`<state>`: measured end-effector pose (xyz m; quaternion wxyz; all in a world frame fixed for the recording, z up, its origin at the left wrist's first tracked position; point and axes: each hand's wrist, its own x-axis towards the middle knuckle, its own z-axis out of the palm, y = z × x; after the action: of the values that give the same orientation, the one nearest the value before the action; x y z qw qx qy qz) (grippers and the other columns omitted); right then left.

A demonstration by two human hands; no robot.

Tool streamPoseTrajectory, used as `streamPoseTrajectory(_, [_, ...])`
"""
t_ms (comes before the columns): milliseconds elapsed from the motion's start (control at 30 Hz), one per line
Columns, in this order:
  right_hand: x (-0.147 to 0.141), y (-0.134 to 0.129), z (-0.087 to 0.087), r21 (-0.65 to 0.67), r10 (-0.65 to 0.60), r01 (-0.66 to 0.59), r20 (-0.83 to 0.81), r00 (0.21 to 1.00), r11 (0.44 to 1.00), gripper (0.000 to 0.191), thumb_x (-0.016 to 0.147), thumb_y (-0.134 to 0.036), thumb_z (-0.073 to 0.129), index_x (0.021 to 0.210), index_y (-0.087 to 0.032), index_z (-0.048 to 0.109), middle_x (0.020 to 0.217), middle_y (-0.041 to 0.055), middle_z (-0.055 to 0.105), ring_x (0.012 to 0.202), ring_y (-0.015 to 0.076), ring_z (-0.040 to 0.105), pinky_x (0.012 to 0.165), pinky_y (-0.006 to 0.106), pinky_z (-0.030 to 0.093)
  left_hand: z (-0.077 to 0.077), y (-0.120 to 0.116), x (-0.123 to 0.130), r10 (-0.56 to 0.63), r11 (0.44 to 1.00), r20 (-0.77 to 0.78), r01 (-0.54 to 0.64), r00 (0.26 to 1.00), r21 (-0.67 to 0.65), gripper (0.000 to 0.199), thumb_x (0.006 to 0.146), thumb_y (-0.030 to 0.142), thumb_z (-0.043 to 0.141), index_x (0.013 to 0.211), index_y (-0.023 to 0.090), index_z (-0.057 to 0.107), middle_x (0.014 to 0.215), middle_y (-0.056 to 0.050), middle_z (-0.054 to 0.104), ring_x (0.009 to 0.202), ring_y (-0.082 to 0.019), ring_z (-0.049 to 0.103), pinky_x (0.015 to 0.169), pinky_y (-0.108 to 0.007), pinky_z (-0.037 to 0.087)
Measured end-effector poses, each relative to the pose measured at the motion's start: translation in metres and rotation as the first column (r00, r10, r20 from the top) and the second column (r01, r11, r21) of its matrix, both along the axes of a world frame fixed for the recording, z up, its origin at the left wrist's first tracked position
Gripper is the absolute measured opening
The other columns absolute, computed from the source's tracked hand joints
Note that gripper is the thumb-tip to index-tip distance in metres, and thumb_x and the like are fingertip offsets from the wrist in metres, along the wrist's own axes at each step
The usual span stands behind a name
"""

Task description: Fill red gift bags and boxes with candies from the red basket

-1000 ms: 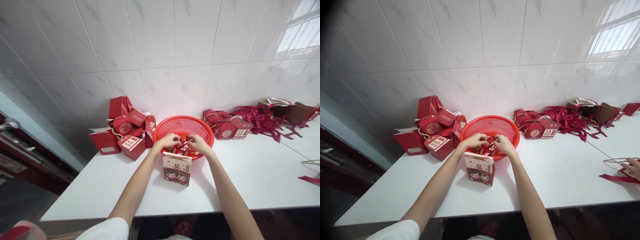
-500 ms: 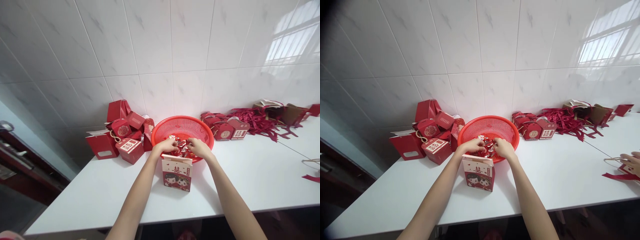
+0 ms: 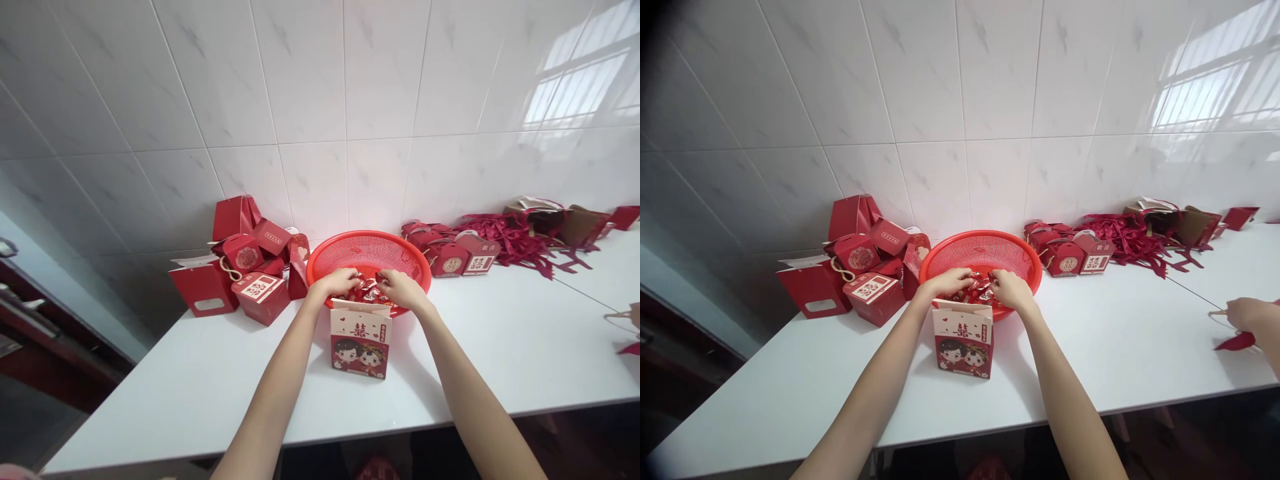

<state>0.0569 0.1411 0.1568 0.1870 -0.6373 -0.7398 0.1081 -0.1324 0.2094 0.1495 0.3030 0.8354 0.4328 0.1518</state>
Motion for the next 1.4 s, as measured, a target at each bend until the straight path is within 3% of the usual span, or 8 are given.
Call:
streamPoseTrajectory(133, [0.002,0.002,-0.001,0.018,-0.006,0.007,-0.055,0.998,1.000,0.008,0.086,-0.022,0.055,0.086,-0.021,0.063,0.084,0.0070,0.071,0.080,0.0229,0.065,0.060,0.028,0.035,0.004,-0.003,0.002,0.003,0.996,0.115,-0.013,0.993,0.087,0.017,0.089,0.032,0.047,0.080,0.019,0.051,0.081,0.000,0.058,0.078,-0.016,0.056,0.070,-0.026,0.043])
streamPoseTrajectory(233, [0.005,0.005,-0.001,-0.009,0.028,-0.033,-0.309,0.950,0.999,0.003,0.080,-0.020,0.060,0.082,-0.021,0.059,0.074,0.0029,0.067,0.068,0.0192,0.064,0.057,0.026,0.040,0.005,-0.005,0.002,-0.054,0.993,0.242,0.026,0.969,0.119,0.019,0.091,0.033,0.047,0.081,0.019,0.050,0.082,0.000,0.058,0.079,-0.015,0.056,0.073,-0.026,0.045])
streamPoseTrajectory(400, [0.002,0.007,0.004,-0.122,0.045,-0.237,-0.802,0.596,0.964,0.009,0.074,-0.019,0.061,0.081,-0.019,0.055,0.072,0.0002,0.067,0.050,0.0113,0.057,0.049,0.024,0.046,0.005,-0.007,0.002,-0.115,0.989,0.349,0.074,0.930,0.128,0.018,0.092,0.033,0.049,0.082,0.018,0.052,0.084,-0.001,0.060,0.080,-0.015,0.057,0.076,-0.026,0.046])
streamPoseTrajectory(500, [-0.001,0.006,0.006,-0.150,0.022,-0.287,-0.855,0.518,0.946,0.018,0.070,-0.023,0.069,0.083,-0.018,0.058,0.066,-0.0018,0.064,0.049,0.0105,0.056,0.048,0.023,0.046,0.005,-0.010,0.001,-0.128,0.989,0.409,0.085,0.904,0.122,0.019,0.091,0.033,0.050,0.084,0.016,0.055,0.084,-0.002,0.063,0.080,-0.015,0.059,0.076,-0.027,0.047])
streamPoseTrajectory(867, [-0.002,0.005,0.001,-0.068,0.074,-0.254,-0.859,0.507,0.965,0.037,0.058,-0.030,0.081,0.083,-0.018,0.058,0.053,-0.0080,0.055,0.044,0.0095,0.050,0.044,0.023,0.038,0.005,-0.020,0.000,-0.122,0.991,0.451,0.081,0.884,0.110,0.029,0.084,0.039,0.063,0.093,0.014,0.073,0.098,-0.009,0.075,0.092,-0.021,0.066,0.084,-0.032,0.050])
streamPoseTrajectory(1133, [0.000,-0.001,0.000,0.137,0.152,-0.066,-0.870,0.470,0.988,0.036,0.062,-0.041,0.079,0.082,-0.019,0.058,0.064,-0.0040,0.057,0.050,0.0114,0.050,0.050,0.027,0.043,0.010,-0.039,-0.002,0.048,0.943,0.759,-0.281,0.650,0.180,0.034,0.081,0.047,0.063,0.088,0.014,0.070,0.082,-0.005,0.071,0.073,-0.016,0.065,0.073,-0.029,0.053])
streamPoseTrajectory(1300, [0.002,-0.005,-0.006,0.321,0.197,0.206,-0.865,0.461,0.924,0.033,0.069,-0.045,0.071,0.086,-0.021,0.057,0.077,-0.0001,0.060,0.056,0.0124,0.051,0.054,0.028,0.047,0.015,-0.065,-0.007,0.069,0.939,0.816,-0.313,0.574,0.141,0.032,0.080,0.046,0.066,0.082,0.015,0.068,0.068,-0.001,0.065,0.065,-0.014,0.061,0.067,-0.027,0.052])
streamPoseTrajectory(1400, [-0.001,-0.011,-0.011,0.378,0.212,0.254,-0.838,0.503,0.891,0.031,0.073,-0.046,0.068,0.088,-0.021,0.058,0.082,0.0021,0.062,0.060,0.0142,0.054,0.057,0.029,0.048,0.013,-0.087,-0.014,0.126,0.931,0.825,-0.352,0.552,0.093,0.032,0.082,0.047,0.066,0.086,0.015,0.069,0.074,-0.003,0.069,0.072,-0.015,0.065,0.074,-0.029,0.054])
